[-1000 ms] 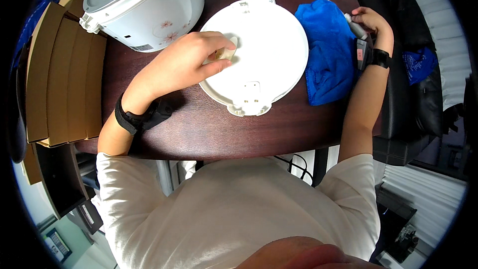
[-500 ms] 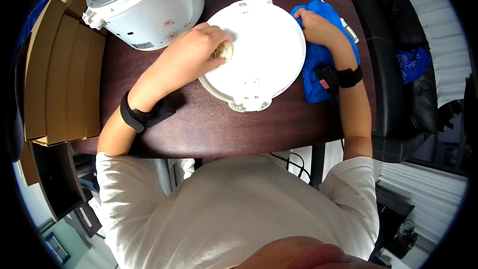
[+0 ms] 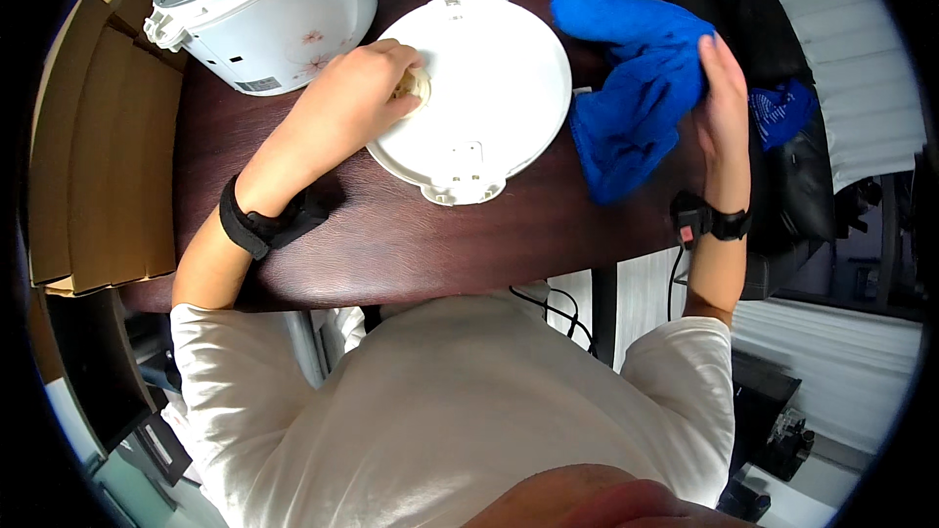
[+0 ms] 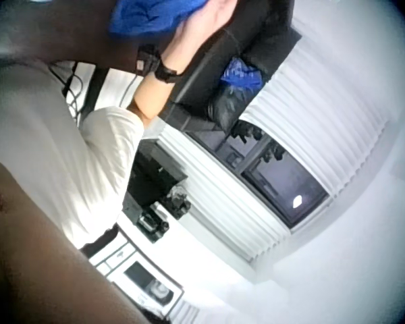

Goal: The person uses a screwdriver to remove screws from a white plastic appliance lid. They then remove a central plastic component and wipe it with a blue cloth.

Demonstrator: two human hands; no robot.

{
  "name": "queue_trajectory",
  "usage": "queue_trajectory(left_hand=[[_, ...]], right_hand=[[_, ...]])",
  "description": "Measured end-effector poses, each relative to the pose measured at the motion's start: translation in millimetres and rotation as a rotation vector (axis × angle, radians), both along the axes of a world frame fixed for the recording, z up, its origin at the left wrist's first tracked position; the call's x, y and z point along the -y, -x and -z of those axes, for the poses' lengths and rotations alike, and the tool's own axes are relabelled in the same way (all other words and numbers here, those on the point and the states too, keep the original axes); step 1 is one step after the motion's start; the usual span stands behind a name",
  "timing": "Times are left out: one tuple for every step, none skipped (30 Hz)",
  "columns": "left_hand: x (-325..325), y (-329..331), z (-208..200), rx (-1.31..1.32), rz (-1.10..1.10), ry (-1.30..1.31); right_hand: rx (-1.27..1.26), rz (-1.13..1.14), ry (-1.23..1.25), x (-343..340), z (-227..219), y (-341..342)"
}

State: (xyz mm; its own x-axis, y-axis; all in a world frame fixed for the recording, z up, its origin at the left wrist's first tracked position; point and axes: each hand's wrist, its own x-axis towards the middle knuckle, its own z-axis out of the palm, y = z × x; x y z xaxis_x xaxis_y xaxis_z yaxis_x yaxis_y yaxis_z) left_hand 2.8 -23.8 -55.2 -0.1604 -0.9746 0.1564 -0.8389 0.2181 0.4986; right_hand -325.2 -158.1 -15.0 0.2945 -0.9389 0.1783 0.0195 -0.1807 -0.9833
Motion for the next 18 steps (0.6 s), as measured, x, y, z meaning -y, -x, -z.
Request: queue_trajectory(left_hand=[[-0.8, 1.1, 0.1, -0.009, -0.017, -0.005], [-0.8, 2.2, -1.2, 0.015, -0.046, 0.013], [-1.2, 2.3, -1.7, 0.018, -0.049, 0.055], [-2.0, 2.0, -2.0, 0.021, -0.054, 0.097], [-3.7, 2.4, -4.8, 0.029, -0.059, 0.137], [-5.1, 4.7, -11.2, -0.064, -0.043, 0.076], [-6.4, 9.3, -21.8, -0.156, -0.030, 0.014], [-7.1, 12.6, -30.7, -0.243, -0.023, -0.045], [-8.5, 16.6, -32.8, -0.382, -0.002, -0.018], [-10.6, 21.4, -32.7, -0.521, 0.021, 0.010], [-13.2, 26.6, -34.2, -0.661, 0.046, 0.039], [-15.9, 31.8, -37.7, -0.773, 0.065, 0.056], [-17.3, 33.2, -41.0, -0.824, 0.073, 0.008], [-18.1, 36.5, -40.7, -0.879, 0.087, -0.045], [-19.1, 39.5, -38.7, -0.940, 0.095, -0.102], [-19.1, 42.3, -32.7, -0.975, 0.087, -0.124], [-20.3, 44.1, -24.9, -1.024, 0.091, -0.140], [-21.4, 45.1, -16.7, -1.074, 0.092, -0.156]], right_hand=[[0.111, 0.068, -0.024, -9.7, -3.3, 3.8], [0.169, 0.145, -0.033, -17.1, -4.9, 10.0], [0.237, 0.192, -0.039, -22.6, -5.9, 14.5], [0.306, 0.238, -0.044, -27.5, -6.9, 18.5], [0.380, 0.284, -0.052, -33.4, -6.5, 20.8], [0.412, 0.345, -0.016, -41.8, -9.7, 19.5], [0.447, 0.409, 0.024, -50.1, -14.6, 18.8], [0.489, 0.466, 0.063, -55.5, -19.6, 15.1], [0.531, 0.523, 0.101, -60.5, -24.6, 12.7], [0.488, 0.589, 0.168, -65.0, -28.9, 11.5], [0.466, 0.570, 0.229, -67.3, -31.2, 15.8], [0.444, 0.594, 0.265, -70.0, -33.4, 13.3], [0.421, 0.619, 0.300, -72.3, -35.9, 6.9], [0.366, 0.693, 0.332, -73.5, -33.7, -2.9], [0.304, 0.764, 0.361, -76.0, -31.2, -17.1], [0.219, 0.624, 0.412, -83.6, -27.4, -29.6], [0.120, 0.561, 0.479, -82.6, -18.5, -37.0], [0.040, 0.421, 0.502, -85.9, -15.8, -44.4]])
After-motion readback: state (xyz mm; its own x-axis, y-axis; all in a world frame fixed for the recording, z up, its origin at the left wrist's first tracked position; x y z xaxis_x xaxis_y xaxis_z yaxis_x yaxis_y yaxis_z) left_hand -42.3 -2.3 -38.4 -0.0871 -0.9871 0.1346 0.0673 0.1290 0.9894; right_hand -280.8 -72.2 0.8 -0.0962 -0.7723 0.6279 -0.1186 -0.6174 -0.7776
